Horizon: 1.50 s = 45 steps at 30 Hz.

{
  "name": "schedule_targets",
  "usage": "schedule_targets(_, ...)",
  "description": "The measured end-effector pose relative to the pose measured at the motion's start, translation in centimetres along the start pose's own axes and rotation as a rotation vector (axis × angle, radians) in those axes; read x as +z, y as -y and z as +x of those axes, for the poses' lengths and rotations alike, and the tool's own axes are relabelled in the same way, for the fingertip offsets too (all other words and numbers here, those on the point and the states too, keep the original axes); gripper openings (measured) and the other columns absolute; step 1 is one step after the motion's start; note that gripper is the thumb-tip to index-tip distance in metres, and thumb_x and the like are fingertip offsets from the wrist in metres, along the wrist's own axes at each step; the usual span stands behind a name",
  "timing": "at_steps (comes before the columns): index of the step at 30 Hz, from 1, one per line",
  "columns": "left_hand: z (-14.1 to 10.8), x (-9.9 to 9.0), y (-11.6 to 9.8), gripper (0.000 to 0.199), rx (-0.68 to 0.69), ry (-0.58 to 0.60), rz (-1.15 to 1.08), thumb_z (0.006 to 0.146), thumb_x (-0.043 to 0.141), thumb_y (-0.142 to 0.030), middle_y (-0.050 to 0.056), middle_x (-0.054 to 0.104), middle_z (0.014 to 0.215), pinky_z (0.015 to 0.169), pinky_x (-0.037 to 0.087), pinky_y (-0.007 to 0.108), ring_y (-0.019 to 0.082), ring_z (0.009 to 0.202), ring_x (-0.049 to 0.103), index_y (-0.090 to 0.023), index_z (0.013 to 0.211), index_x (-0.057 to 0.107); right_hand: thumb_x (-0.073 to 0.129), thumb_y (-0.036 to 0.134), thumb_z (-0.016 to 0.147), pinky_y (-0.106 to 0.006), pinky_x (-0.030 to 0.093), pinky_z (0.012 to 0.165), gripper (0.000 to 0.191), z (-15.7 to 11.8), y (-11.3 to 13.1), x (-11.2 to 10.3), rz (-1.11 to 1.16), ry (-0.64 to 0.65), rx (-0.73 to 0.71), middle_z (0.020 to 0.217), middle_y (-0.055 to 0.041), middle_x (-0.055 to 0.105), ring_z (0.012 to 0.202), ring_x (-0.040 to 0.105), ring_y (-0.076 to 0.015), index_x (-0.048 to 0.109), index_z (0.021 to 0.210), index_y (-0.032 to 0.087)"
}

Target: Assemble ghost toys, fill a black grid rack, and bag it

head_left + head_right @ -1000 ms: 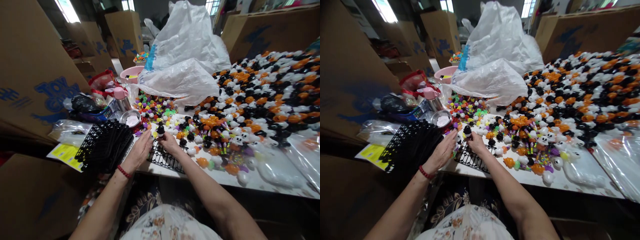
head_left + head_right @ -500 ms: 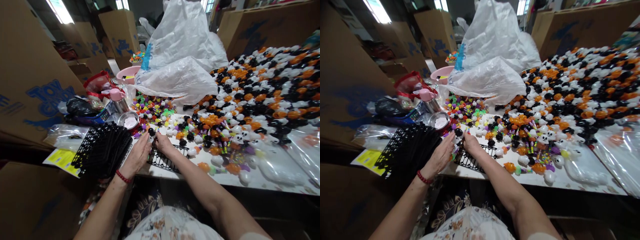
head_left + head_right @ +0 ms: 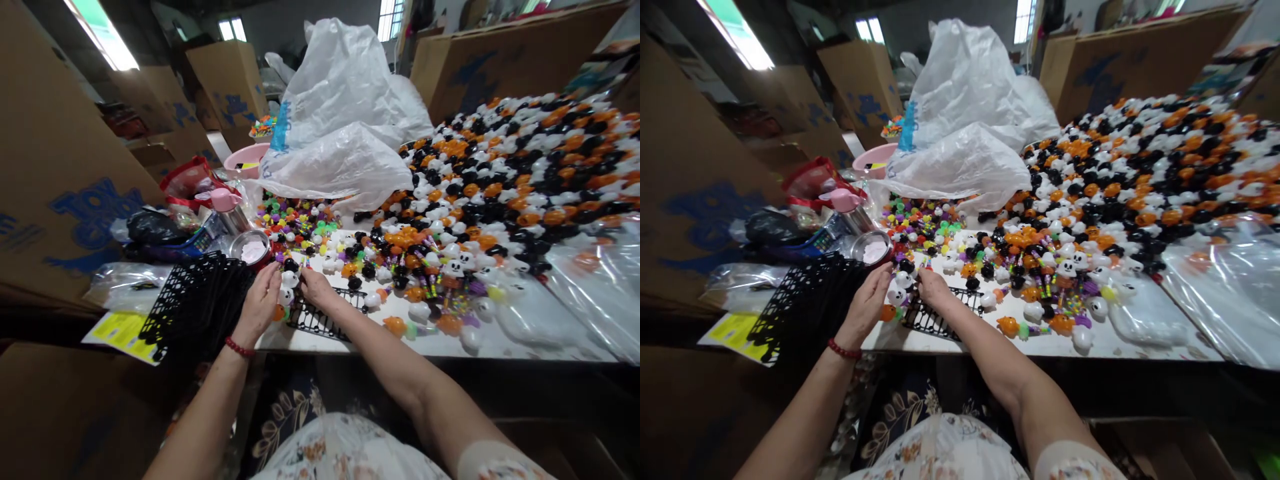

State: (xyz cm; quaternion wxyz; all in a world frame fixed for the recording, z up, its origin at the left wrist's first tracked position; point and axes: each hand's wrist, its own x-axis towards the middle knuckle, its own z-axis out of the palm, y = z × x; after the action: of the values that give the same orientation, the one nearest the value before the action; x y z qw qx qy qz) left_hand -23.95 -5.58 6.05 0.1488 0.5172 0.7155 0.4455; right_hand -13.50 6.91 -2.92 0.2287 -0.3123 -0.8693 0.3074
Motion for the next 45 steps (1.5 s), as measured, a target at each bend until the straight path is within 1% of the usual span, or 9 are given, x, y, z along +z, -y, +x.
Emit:
schedule_targets(5, 2.8, 0.1, 0.9, 0.061, -0.150, 0.082, -0.150, 0.085, 0.057, -0.054, 0.014, 0.058, 0.135, 0.107, 0.042, 0.040, 0.024, 0.124, 0.056, -0.015, 0.132, 0.055, 0.052, 0.013, 0.087, -0.027, 0.041, 0.080, 0.013, 0.0, -0.4, 0.0, 0.042, -0.020, -0.015, 0.094, -0.0069, 0.064, 0.088, 0.057, -0.0189, 0.061, 0.095, 0.017)
schedule_targets(11, 4.8, 0.3, 0.3, 0.055, -0.048, 0.202, -0.017, 0.086, 0.056, -0.051, 0.012, 0.061, 0.132, 0.108, 0.041, 0.042, 0.025, 0.123, 0.056, -0.015, 0.128, 0.060, 0.054, 0.015, 0.088, -0.027, 0.043, 0.078, 0.013, -0.3, -0.5, 0.0, 0.097, -0.046, 0.013, 0.098, -0.0075, 0.063, 0.088, 0.057, -0.0194, 0.060, 0.100, 0.017)
schedule_targets(16, 5.1, 1.2, -0.2, 0.046, 0.128, 0.234, 0.125, 0.088, 0.053, -0.047, 0.009, 0.063, 0.129, 0.108, 0.041, 0.038, 0.022, 0.120, 0.057, -0.019, 0.123, 0.064, 0.054, 0.016, 0.088, -0.028, 0.043, 0.078, 0.013, -0.1, -1.1, 0.3, 0.115, -0.039, 0.021, 0.097, -0.0070, 0.063, 0.087, 0.057, -0.0197, 0.059, 0.100, 0.017)
schedule_targets(22, 5.1, 1.8, -0.6, 0.032, 0.146, 0.233, 0.230, 0.086, 0.057, -0.039, 0.006, 0.070, 0.116, 0.103, 0.047, 0.038, 0.023, 0.109, 0.064, -0.021, 0.109, 0.071, 0.052, 0.013, 0.088, -0.028, 0.043, 0.081, 0.017, -0.1, -1.6, 0.8, 0.149, -0.017, 0.000, 0.098, -0.0070, 0.062, 0.090, 0.056, -0.0194, 0.059, 0.102, 0.018)
schedule_targets(27, 5.3, 1.7, -0.9, 0.028, 0.114, 0.203, 0.258, 0.083, 0.059, -0.034, 0.008, 0.072, 0.104, 0.090, 0.053, 0.037, 0.022, 0.095, 0.069, -0.019, 0.106, 0.067, 0.057, 0.011, 0.083, -0.029, 0.044, 0.079, 0.016, -0.2, -1.0, 0.2, 0.155, -0.028, 0.011, 0.092, -0.0059, 0.061, 0.085, 0.056, -0.0192, 0.062, 0.097, 0.017)
schedule_targets(32, 5.9, 1.6, -0.5, 0.024, 0.135, 0.235, 0.252, 0.081, 0.060, -0.034, 0.007, 0.071, 0.097, 0.082, 0.054, 0.034, 0.021, 0.090, 0.069, -0.019, 0.100, 0.065, 0.061, 0.014, 0.083, -0.028, 0.044, 0.082, 0.012, 0.2, -0.8, -0.6, 0.164, -0.076, 0.027, 0.098, -0.0065, 0.062, 0.091, 0.057, -0.0191, 0.065, 0.095, 0.018)
schedule_targets(37, 6.1, 2.0, -0.4, 0.018, 0.137, 0.258, 0.282, 0.080, 0.060, -0.031, 0.006, 0.071, 0.090, 0.077, 0.053, 0.031, 0.021, 0.086, 0.068, -0.020, 0.094, 0.064, 0.062, 0.017, 0.083, -0.031, 0.045, 0.077, 0.008, 0.7, -1.5, -1.0, 0.176, -0.064, 0.084, 0.092, -0.0089, 0.067, 0.086, 0.059, -0.0228, 0.067, 0.089, 0.016)
schedule_targets(42, 6.2, 2.6, -1.9, 0.022, 0.115, 0.263, 0.308, 0.082, 0.058, -0.033, 0.006, 0.072, 0.093, 0.080, 0.051, 0.030, 0.020, 0.087, 0.067, -0.019, 0.097, 0.066, 0.060, 0.014, 0.081, -0.030, 0.045, 0.078, 0.015, 0.3, -1.8, -1.1, 0.177, -0.036, 0.077, 0.097, -0.0065, 0.070, 0.090, 0.060, -0.0226, 0.068, 0.094, 0.018)
schedule_targets(45, 6.4, 2.6, -2.6, 0.032, 0.103, 0.275, 0.293, 0.088, 0.050, -0.043, 0.005, 0.072, 0.092, 0.081, 0.049, 0.029, 0.020, 0.086, 0.065, -0.017, 0.095, 0.068, 0.060, 0.013, 0.080, -0.030, 0.046, 0.078, 0.015, 0.1, -1.5, -1.2, 0.153, -0.026, 0.082, 0.093, -0.0051, 0.069, 0.088, 0.061, -0.0226, 0.067, 0.092, 0.018)
